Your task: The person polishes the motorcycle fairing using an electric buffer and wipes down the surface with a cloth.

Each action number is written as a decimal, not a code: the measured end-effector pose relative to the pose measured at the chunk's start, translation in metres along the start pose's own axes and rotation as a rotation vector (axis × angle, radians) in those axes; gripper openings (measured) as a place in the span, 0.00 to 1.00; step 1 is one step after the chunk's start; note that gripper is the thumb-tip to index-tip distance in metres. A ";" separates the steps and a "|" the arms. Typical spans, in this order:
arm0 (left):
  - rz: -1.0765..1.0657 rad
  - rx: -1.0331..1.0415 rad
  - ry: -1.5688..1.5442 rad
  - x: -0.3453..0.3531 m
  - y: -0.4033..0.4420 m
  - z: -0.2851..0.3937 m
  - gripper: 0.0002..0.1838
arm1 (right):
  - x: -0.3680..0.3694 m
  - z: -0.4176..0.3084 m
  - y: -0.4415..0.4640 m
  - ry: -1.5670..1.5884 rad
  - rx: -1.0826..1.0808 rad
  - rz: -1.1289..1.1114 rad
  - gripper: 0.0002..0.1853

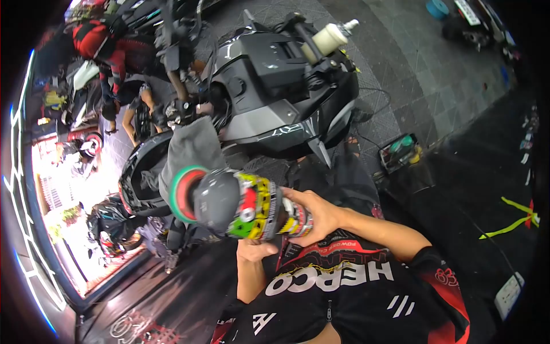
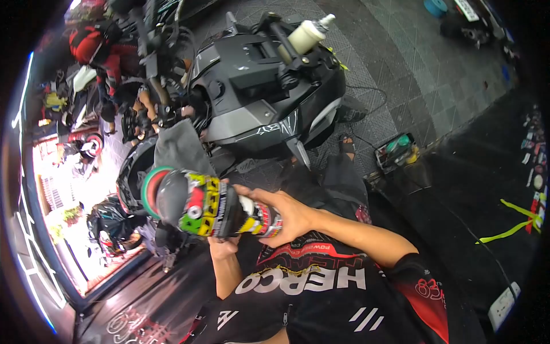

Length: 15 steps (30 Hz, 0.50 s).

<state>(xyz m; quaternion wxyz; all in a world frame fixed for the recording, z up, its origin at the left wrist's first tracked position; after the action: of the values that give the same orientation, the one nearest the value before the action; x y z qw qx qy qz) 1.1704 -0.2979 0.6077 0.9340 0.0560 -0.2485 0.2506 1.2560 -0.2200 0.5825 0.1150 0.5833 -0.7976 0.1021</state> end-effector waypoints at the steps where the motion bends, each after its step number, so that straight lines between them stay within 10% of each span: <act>1: -0.007 -0.047 0.025 0.004 -0.001 -0.014 0.61 | -0.011 -0.001 -0.010 0.064 0.029 0.002 0.47; 10: -0.011 -0.264 0.155 0.023 0.025 -0.085 0.75 | -0.029 0.037 -0.061 0.135 0.055 0.577 0.33; 15: -0.419 -0.410 0.082 0.026 0.031 -0.088 0.51 | -0.001 0.073 -0.051 0.285 0.116 0.447 0.44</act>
<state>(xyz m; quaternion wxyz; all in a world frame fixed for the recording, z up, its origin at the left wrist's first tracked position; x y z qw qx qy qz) 1.2126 -0.2393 0.5431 0.9664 -0.0942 -0.2391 -0.0010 1.3004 -0.2555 0.5143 0.1673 0.3781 -0.8751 0.2514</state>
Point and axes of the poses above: each hand's wrist, its own y-axis towards the middle knuckle, its own x-axis out of the palm, z = x × y, the point moved 10 cm from there along y, towards the middle knuckle, and after that the axes turned 12 degrees about x, right-handed, at the moved point
